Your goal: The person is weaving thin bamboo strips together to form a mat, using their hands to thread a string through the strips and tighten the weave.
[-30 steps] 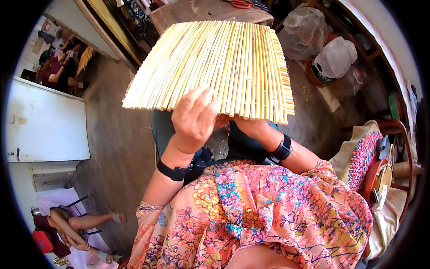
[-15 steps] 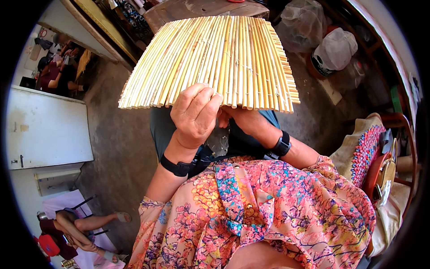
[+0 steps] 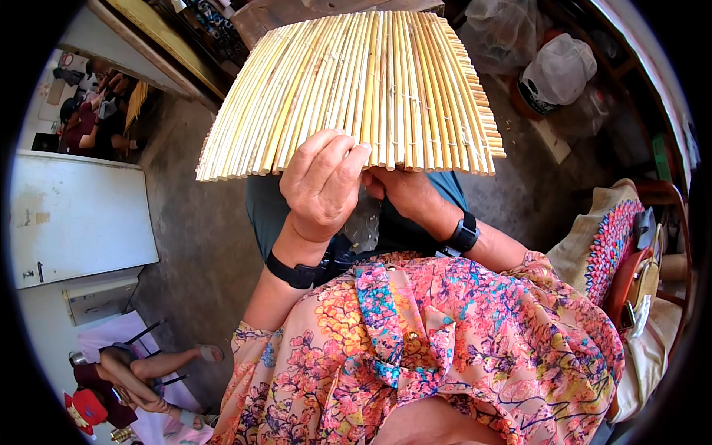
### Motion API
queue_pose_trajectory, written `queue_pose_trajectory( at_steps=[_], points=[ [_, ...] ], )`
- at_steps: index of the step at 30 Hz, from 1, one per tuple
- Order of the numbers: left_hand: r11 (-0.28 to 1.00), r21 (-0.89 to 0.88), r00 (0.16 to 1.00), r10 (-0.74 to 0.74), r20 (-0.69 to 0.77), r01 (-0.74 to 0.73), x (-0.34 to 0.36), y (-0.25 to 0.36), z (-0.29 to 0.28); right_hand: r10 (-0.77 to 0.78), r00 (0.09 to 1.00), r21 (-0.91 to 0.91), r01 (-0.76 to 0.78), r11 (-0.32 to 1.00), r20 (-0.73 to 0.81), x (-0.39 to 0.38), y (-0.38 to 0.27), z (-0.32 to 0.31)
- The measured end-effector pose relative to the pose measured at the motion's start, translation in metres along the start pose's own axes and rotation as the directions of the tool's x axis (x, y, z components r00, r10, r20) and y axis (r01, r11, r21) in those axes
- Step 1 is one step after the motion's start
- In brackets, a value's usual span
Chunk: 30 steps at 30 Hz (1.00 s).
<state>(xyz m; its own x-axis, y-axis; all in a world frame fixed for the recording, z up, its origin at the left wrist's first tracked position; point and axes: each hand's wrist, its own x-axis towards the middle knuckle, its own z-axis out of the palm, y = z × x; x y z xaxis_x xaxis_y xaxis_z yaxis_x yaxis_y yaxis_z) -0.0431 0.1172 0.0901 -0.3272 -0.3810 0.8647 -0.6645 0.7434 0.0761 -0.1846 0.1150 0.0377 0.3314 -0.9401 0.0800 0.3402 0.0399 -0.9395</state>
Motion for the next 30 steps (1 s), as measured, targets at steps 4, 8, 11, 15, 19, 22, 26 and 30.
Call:
queue_pose_trajectory(
  at_steps=[4, 8, 11, 15, 19, 22, 26, 30],
  points=[
    [1.0, -0.009, 1.0, -0.016, 0.005, 0.016, -0.001, 0.003, 0.003, 0.028, 1.0, -0.015, -0.028, 0.999, -0.003, -0.002, 0.008, -0.004],
    [1.0, -0.009, 1.0, -0.021, -0.005, 0.021, -0.003, 0.004, 0.004, -0.368, 0.93, -0.554, 0.315, 0.771, 0.016, 0.0, 0.016, -0.006],
    [1.0, -0.001, 1.0, -0.023, -0.004, 0.023, -0.007, 0.006, 0.004, -0.473, 0.872, -0.776, 0.386, 0.499, 0.13, -0.002, 0.022, -0.009],
    [0.999, -0.011, 1.0, -0.03, -0.004, 0.03, -0.009, 0.007, 0.003, -0.519, 0.836, -0.899, 0.353, 0.26, 0.179, -0.004, 0.029, -0.015],
    [0.998, 0.004, 0.998, -0.058, 0.016, 0.058, -0.013, 0.011, 0.001, -0.502, 0.85, -0.886, 0.348, 0.306, 0.161, -0.007, 0.027, -0.016],
    [0.998, -0.022, 0.999, -0.051, -0.007, 0.051, -0.012, 0.012, 0.004, -0.424, 0.9, -0.865, 0.291, 0.408, 0.102, -0.008, 0.025, -0.019],
    [0.999, -0.022, 0.999, -0.047, -0.015, 0.047, -0.013, 0.012, 0.006, -0.346, 0.938, -0.773, 0.218, 0.595, -0.002, -0.011, 0.016, -0.016],
    [0.998, -0.028, 0.998, -0.054, -0.034, 0.053, -0.013, 0.014, 0.008, -0.377, 0.926, -0.781, 0.223, 0.583, -0.016, -0.008, 0.017, -0.02]
  ],
)
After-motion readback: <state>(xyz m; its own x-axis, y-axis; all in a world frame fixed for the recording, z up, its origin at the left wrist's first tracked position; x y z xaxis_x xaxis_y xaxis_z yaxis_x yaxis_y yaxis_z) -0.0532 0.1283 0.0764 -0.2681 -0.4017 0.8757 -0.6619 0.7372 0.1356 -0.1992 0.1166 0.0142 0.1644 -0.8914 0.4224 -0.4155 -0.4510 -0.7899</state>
